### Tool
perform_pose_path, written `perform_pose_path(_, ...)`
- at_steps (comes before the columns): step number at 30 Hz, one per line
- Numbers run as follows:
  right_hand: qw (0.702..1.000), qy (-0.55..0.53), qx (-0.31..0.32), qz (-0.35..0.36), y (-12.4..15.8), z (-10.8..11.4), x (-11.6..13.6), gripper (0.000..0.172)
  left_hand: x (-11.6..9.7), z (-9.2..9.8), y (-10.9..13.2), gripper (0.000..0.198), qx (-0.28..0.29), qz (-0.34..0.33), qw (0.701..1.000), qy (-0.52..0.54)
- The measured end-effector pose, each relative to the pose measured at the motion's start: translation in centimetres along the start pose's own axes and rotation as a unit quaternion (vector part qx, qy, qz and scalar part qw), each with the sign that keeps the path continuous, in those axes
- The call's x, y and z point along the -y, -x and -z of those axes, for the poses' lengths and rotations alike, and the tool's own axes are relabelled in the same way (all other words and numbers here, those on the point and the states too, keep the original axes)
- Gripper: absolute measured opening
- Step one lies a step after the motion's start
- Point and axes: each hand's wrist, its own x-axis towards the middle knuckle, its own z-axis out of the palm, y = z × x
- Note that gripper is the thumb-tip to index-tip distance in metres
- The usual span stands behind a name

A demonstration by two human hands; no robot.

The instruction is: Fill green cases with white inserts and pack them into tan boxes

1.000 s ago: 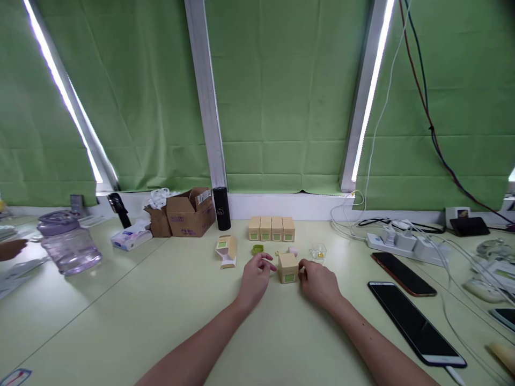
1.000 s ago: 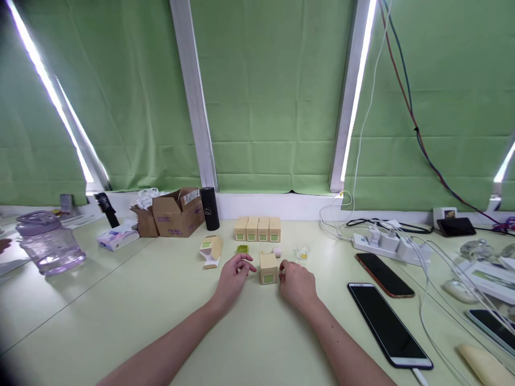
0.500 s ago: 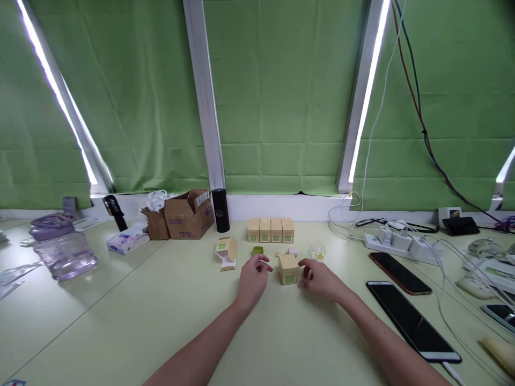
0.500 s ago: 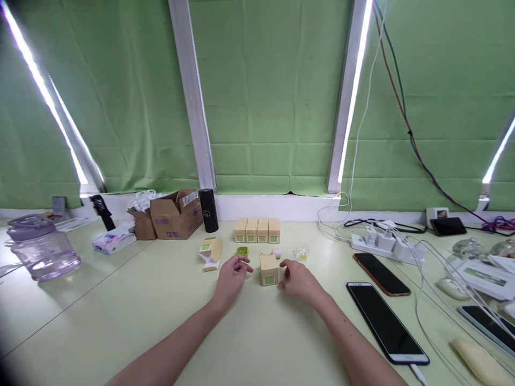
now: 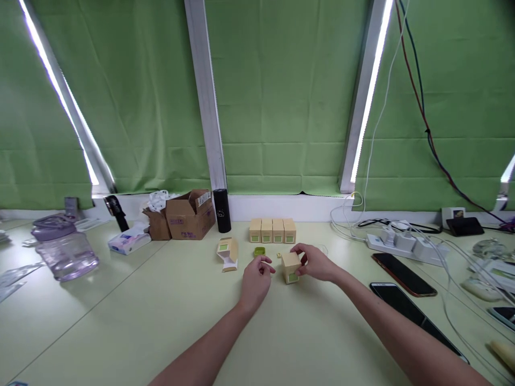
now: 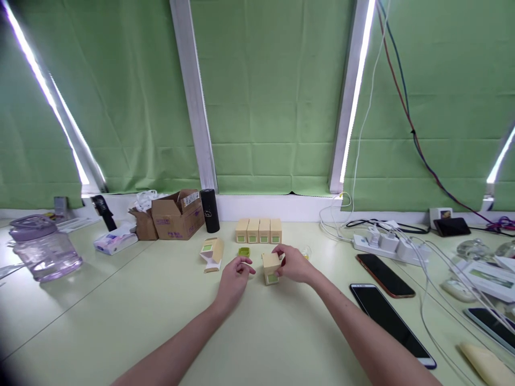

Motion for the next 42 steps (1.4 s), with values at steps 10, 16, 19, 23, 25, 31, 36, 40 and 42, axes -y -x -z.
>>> perform_pose_path(10, 0.973, 0.074, -0.198, -0.092, -8.0, 6.5, -4.1, 0.054, -0.1, -0.2, 0.2, 0.014, 0.004, 0.009, 1.000, 0.005)
perform_pose_path(16, 0.964, 0.119, -0.202, -0.126, -9.4, 5.5, -6.8, 0.056, 0.0, -0.3, 0.2, 0.013, 0.006, 0.009, 1.000, 0.009)
perform_pose_path(19, 0.964, 0.138, -0.188, -0.127, -9.6, 4.7, -7.4, 0.052, -0.1, -0.3, 0.3, 0.014, 0.006, 0.005, 1.000, 0.011)
perform_pose_path(23, 0.964, 0.167, -0.165, -0.121, -9.4, 4.5, -7.6, 0.038, -0.2, -0.3, 0.4, 0.015, 0.005, 0.004, 1.000, 0.005)
perform_pose_path(25, 0.963, 0.185, -0.153, -0.120, -9.1, 4.6, -7.6, 0.029, -0.2, -0.4, 0.4, 0.015, 0.005, 0.001, 1.000, 0.004)
perform_pose_path(31, 0.964, 0.224, -0.092, -0.114, -8.2, 4.3, -7.3, 0.016, -0.3, -0.6, 0.4, 0.013, 0.011, 0.000, 1.000, 0.014)
perform_pose_path(36, 0.963, 0.227, -0.077, -0.125, -9.2, 3.9, -7.4, 0.018, -0.4, -0.7, 0.5, 0.014, 0.015, -0.003, 1.000, 0.010)
perform_pose_path(40, 0.963, 0.224, -0.070, -0.133, -10.5, 3.9, -7.6, 0.034, -0.3, -0.6, 0.6, 0.014, 0.016, -0.001, 1.000, 0.011)
perform_pose_path(42, 0.962, 0.224, -0.069, -0.138, -11.0, 3.9, -7.6, 0.033, -0.3, -0.6, 0.6, 0.015, 0.017, -0.004, 1.000, 0.009)
